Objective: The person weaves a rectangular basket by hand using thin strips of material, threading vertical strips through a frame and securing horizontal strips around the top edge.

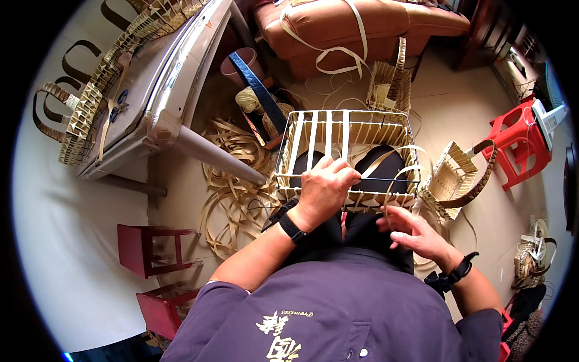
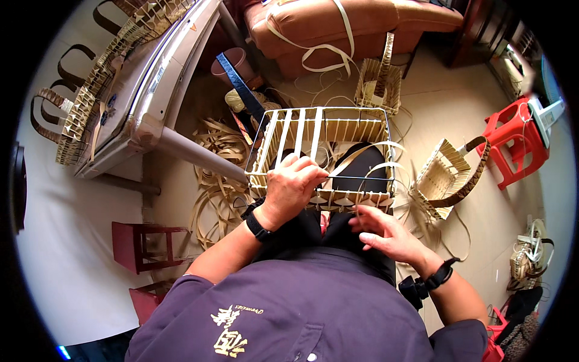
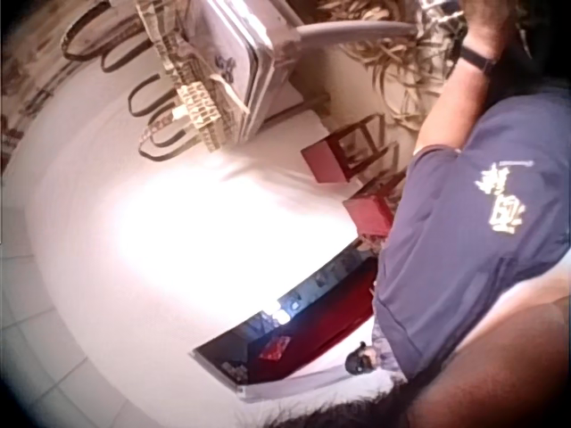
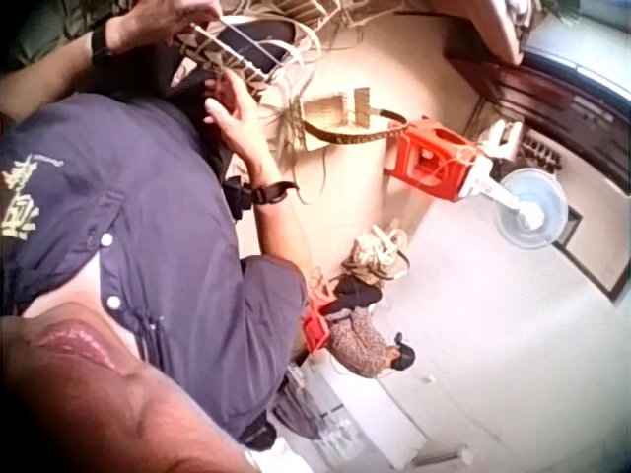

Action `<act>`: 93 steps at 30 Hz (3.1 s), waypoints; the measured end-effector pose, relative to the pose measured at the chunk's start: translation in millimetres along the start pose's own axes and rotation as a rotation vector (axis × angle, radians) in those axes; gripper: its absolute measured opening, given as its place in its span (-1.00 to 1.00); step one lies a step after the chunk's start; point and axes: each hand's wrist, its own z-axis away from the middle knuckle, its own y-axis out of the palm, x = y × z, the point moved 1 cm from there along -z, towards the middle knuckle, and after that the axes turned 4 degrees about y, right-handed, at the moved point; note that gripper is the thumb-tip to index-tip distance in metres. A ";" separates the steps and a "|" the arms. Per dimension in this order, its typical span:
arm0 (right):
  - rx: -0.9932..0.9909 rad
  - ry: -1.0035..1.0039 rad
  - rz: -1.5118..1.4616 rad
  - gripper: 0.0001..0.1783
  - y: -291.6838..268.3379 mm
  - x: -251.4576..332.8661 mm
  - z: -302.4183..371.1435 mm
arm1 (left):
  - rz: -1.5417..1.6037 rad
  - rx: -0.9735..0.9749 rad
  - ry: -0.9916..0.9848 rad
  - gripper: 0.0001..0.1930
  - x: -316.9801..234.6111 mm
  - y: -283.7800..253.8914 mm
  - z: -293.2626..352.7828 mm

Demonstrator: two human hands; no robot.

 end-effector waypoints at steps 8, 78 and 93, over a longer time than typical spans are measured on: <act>0.186 0.588 0.976 -0.74 -188.9 -210.5 104.2 | -0.021 0.000 -0.016 -0.94 -9.7 -6.0 -0.7; 0.281 0.281 0.120 -0.70 -54.6 -41.6 23.3 | 0.009 -0.008 -0.061 -0.95 -4.1 -10.7 4.9; -0.254 0.109 0.749 -0.71 -101.3 -115.0 75.8 | 0.030 -0.011 -0.050 -0.97 -8.2 -8.5 -0.1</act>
